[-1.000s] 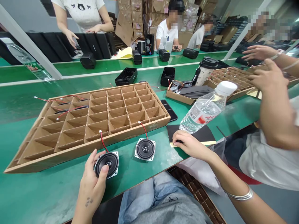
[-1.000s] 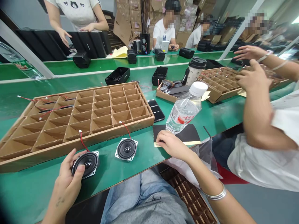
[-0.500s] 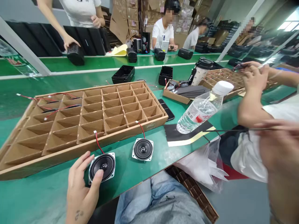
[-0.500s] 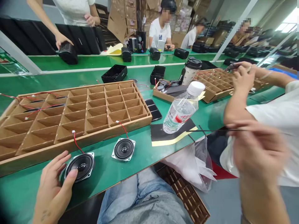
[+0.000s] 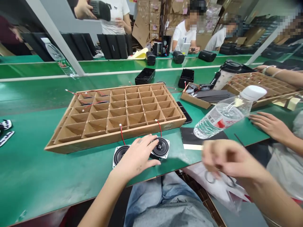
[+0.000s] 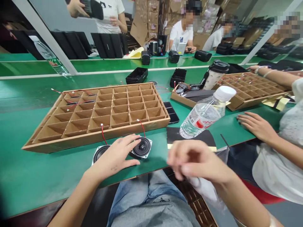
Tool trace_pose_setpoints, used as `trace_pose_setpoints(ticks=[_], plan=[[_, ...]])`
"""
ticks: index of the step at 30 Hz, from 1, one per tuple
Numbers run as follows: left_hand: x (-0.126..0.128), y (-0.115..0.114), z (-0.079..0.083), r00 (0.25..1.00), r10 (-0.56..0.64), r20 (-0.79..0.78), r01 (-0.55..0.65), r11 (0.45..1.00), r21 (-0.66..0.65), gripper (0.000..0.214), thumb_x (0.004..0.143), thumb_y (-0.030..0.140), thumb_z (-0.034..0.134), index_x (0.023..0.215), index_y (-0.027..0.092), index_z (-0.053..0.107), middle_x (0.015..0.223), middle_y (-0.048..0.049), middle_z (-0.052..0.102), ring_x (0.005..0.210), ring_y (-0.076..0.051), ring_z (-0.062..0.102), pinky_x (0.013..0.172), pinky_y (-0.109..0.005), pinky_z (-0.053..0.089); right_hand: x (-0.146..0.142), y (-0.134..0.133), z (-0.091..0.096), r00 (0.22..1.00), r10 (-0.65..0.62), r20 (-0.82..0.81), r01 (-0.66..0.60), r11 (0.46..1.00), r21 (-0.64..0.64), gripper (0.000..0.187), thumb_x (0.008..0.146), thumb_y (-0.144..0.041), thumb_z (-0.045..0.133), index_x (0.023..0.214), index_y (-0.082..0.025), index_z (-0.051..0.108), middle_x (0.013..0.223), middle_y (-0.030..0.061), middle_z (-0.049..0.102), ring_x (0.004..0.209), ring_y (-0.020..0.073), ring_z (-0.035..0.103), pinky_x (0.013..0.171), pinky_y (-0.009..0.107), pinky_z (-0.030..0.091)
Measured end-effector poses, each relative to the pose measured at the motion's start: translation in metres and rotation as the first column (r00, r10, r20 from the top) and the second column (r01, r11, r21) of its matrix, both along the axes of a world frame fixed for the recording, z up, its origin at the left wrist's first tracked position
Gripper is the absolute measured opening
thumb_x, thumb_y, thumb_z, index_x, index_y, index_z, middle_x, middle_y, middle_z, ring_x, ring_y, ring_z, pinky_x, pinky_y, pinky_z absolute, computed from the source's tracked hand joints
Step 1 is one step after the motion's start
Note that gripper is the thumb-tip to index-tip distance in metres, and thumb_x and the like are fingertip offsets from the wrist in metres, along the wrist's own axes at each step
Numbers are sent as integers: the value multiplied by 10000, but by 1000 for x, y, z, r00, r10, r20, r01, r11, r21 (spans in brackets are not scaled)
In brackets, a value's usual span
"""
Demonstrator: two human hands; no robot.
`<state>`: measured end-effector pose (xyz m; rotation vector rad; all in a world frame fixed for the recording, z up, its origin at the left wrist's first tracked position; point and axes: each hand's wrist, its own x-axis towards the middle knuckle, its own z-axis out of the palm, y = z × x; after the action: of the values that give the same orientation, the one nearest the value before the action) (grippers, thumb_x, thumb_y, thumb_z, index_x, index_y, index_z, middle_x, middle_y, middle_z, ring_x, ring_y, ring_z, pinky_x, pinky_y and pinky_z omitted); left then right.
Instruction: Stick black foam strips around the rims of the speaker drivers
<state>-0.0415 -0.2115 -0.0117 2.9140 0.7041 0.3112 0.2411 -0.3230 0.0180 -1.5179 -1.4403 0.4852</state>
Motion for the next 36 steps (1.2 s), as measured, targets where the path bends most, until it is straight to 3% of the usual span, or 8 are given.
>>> trace_pose_setpoints(ticks=[1, 2, 3, 5, 11, 17, 21, 36], plan=[[5, 5, 1, 998, -20, -51, 19, 1000, -19, 617, 717, 417, 650, 1232, 174, 413, 1320, -101, 446, 1162, -250, 455, 919, -385, 418, -22, 6, -4, 993, 116, -7, -116, 991, -61, 279, 722, -449, 641, 629, -190, 596, 768, 27, 620, 577, 105, 568, 507, 233, 459], [9, 9, 2, 996, -41, -84, 38, 999, -38, 631, 713, 413, 655, 1240, 168, 408, 1324, -102, 443, 1148, -250, 471, 909, -377, 427, -40, 13, -8, 944, 321, -78, -331, 918, -219, 225, 739, -399, 634, 686, -182, 611, 786, 35, 621, 634, 119, 581, 561, 241, 481], [12, 12, 2, 993, -59, -105, 53, 997, -56, 632, 708, 406, 661, 1238, 166, 414, 1318, -98, 452, 1123, -246, 493, 896, -368, 437, -54, 21, -11, 915, 381, -133, -403, 870, -285, 175, 771, -348, 603, 743, -176, 614, 822, 42, 620, 683, 124, 582, 611, 245, 489], [16, 15, 2, 991, -67, -116, 58, 995, -75, 629, 689, 400, 679, 1220, 166, 437, 1291, -90, 480, 1083, -246, 521, 880, -367, 448, -68, 36, -14, 896, 409, -175, -445, 823, -352, 141, 778, -294, 578, 747, -158, 605, 841, 45, 609, 671, 114, 565, 623, 239, 481], [6, -5, 0, 996, -64, -68, 57, 993, -104, 687, 666, 437, 685, 1233, 158, 416, 1259, -100, 505, 1116, -251, 496, 899, -384, 441, -67, 61, -9, 926, 374, -56, -354, 805, -476, 143, 756, -270, 550, 716, -143, 602, 713, 19, 603, 561, 99, 538, 513, 204, 415], [-5, -28, -6, 998, 57, -29, -60, 990, -128, 760, 659, 513, 647, 1262, 133, 384, 1304, -149, 445, 1133, -275, 481, 897, -405, 447, -85, 74, -9, 868, 491, 73, -387, 762, -520, 155, 759, -228, 521, 708, -145, 641, 588, -5, 616, 556, 109, 561, 537, 193, 395], [-6, -26, -7, 997, 71, -21, -73, 993, -98, 738, 663, 581, 586, 1231, 139, 424, 1266, -134, 491, 1114, -269, 494, 907, -417, 431, -89, 82, -12, 821, 556, 133, -412, 737, -536, 166, 755, -188, 510, 687, -140, 654, 571, -8, 621, 538, 102, 548, 530, 185, 375], [-9, -25, -11, 998, 58, -1, -58, 994, -92, 688, 667, 532, 624, 1208, 139, 460, 1257, -100, 521, 1058, -240, 541, 886, -392, 452, -92, 96, -8, 746, 631, 212, -422, 694, -583, 186, 729, -148, 510, 704, -140, 694, 643, -3, 653, 560, 95, 528, 527, 180, 345]])
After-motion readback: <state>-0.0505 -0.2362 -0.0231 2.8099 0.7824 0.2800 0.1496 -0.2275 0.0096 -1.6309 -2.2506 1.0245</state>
